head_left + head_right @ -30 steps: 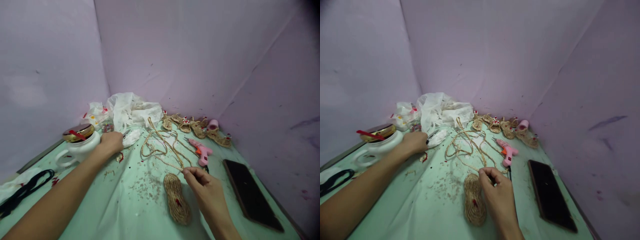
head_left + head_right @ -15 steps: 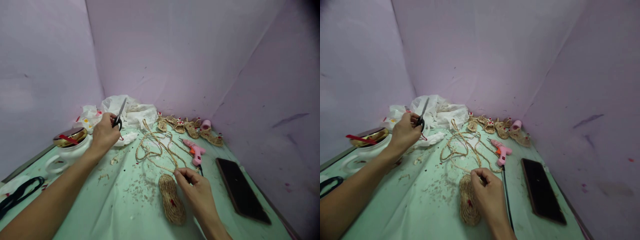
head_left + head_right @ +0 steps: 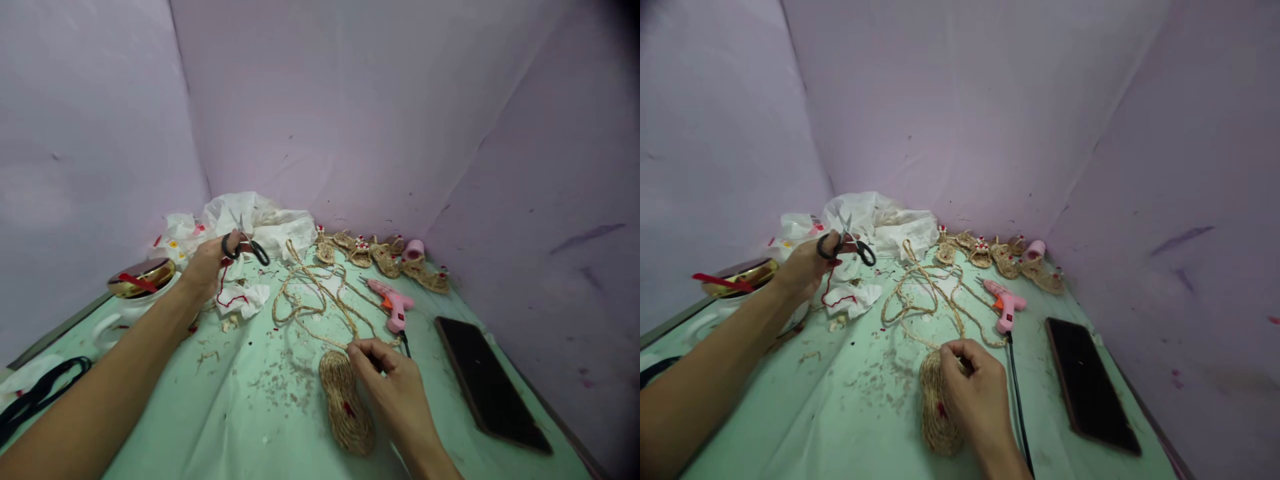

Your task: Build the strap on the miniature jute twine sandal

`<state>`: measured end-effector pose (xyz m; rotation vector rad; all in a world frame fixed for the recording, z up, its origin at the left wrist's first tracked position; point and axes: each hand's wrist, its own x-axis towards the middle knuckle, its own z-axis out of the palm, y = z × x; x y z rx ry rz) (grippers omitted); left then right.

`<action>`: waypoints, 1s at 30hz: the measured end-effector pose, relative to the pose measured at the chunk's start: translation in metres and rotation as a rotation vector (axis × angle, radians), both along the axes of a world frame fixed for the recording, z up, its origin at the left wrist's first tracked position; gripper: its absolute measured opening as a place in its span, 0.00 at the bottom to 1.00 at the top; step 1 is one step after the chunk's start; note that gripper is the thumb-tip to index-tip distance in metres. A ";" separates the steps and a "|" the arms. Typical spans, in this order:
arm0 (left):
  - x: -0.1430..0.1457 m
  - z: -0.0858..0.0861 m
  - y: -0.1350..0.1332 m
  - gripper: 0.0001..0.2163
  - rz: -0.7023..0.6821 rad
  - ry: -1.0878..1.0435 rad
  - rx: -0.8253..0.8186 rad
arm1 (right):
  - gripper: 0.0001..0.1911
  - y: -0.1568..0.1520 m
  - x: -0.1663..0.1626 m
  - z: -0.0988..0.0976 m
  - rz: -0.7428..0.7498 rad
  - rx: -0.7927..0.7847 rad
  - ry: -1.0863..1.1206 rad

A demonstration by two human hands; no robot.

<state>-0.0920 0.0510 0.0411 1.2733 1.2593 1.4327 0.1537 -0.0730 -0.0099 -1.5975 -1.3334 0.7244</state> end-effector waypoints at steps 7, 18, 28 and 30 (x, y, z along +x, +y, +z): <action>0.010 0.012 -0.014 0.10 -0.236 -0.217 -0.098 | 0.11 0.001 -0.001 0.001 -0.017 0.014 0.023; 0.048 -0.007 -0.094 0.15 -0.698 0.251 -0.188 | 0.11 0.003 -0.001 0.001 -0.068 -0.039 0.127; 0.075 -0.027 -0.123 0.03 -0.794 0.689 -0.297 | 0.11 0.004 -0.015 0.000 -0.174 -0.008 0.256; 0.077 -0.025 -0.124 0.02 -0.774 0.673 -0.270 | 0.11 0.003 -0.021 -0.003 -0.144 -0.017 0.266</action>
